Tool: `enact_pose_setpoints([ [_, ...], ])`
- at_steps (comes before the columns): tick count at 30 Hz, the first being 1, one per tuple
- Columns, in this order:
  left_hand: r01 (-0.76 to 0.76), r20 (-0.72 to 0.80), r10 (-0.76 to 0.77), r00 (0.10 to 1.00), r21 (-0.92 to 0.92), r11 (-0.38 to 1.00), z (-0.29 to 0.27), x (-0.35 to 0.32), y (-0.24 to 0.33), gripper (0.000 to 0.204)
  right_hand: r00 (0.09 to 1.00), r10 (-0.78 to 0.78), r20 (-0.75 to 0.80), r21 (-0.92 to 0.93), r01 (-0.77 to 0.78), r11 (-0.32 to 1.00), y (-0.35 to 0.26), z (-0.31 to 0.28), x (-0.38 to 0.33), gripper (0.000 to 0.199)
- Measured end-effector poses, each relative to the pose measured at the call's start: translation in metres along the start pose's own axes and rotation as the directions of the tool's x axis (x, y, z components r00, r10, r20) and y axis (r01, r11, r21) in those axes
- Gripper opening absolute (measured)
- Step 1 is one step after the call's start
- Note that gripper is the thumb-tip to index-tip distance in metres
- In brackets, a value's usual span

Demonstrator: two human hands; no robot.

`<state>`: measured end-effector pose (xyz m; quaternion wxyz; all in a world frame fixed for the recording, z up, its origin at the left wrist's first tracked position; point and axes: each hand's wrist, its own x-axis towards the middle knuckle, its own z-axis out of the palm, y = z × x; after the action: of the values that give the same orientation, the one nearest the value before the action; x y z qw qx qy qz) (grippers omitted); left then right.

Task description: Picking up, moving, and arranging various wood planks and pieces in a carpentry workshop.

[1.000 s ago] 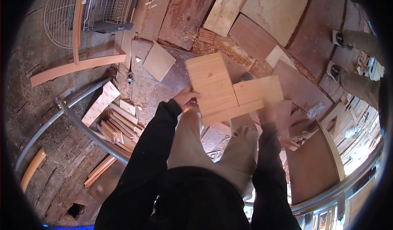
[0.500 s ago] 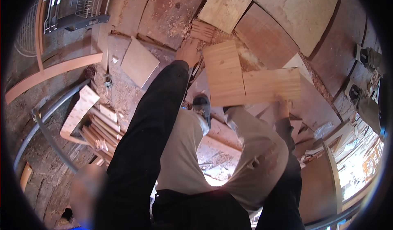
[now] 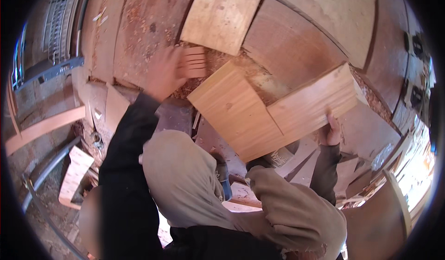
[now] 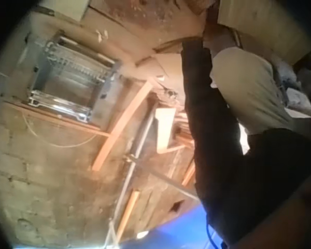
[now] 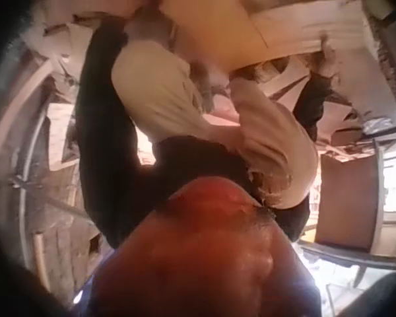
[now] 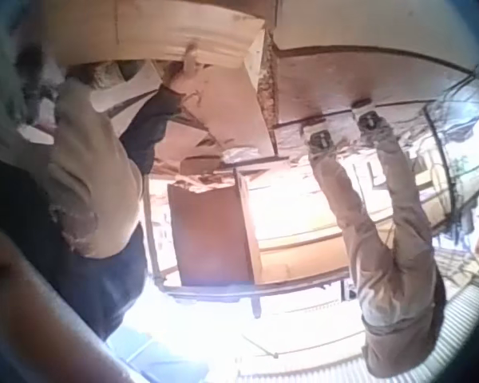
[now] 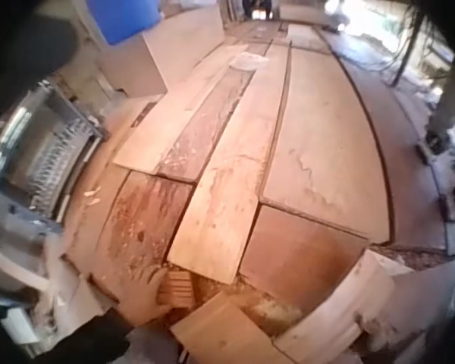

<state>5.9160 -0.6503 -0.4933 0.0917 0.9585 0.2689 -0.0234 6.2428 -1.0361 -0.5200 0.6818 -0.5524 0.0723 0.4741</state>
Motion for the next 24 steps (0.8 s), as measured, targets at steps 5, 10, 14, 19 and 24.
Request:
enact_pose_setpoints([
  [5, 0.470, -0.105, -0.471, 0.876, -0.033, 0.882, -0.070, -0.100, 0.008, 0.096, 0.998, 0.029, -0.054, -0.099, -0.034, 0.994, -0.008, 0.068, 0.003, 0.052],
  [10, 0.399, -0.092, -0.445, 0.891, -0.307, 0.864, -0.020, -0.124, 0.053, 0.103, 0.996, -0.038, 0.078, 0.035, 0.035, 0.999, -0.014, 0.122, 0.042, 0.031],
  [14, 0.126, 0.021, -0.126, 0.992, -0.293, 0.948, 0.011, -0.081, 0.074, 0.106, 0.904, -0.427, 0.003, -0.577, 0.350, 0.738, -0.021, 0.073, 0.056, 0.034],
  [19, -0.134, 0.346, 0.178, 0.921, -0.148, 0.980, 0.009, -0.036, 0.083, 0.113, 0.856, -0.515, -0.050, -0.839, 0.244, 0.486, -0.003, 0.025, 0.081, 0.039],
  [24, -0.377, 0.495, 0.367, 0.788, -0.084, 0.922, 0.001, -0.033, 0.073, 0.108, 0.962, -0.041, -0.270, -0.147, 0.001, 0.989, -0.026, 0.042, 0.068, 0.042],
])
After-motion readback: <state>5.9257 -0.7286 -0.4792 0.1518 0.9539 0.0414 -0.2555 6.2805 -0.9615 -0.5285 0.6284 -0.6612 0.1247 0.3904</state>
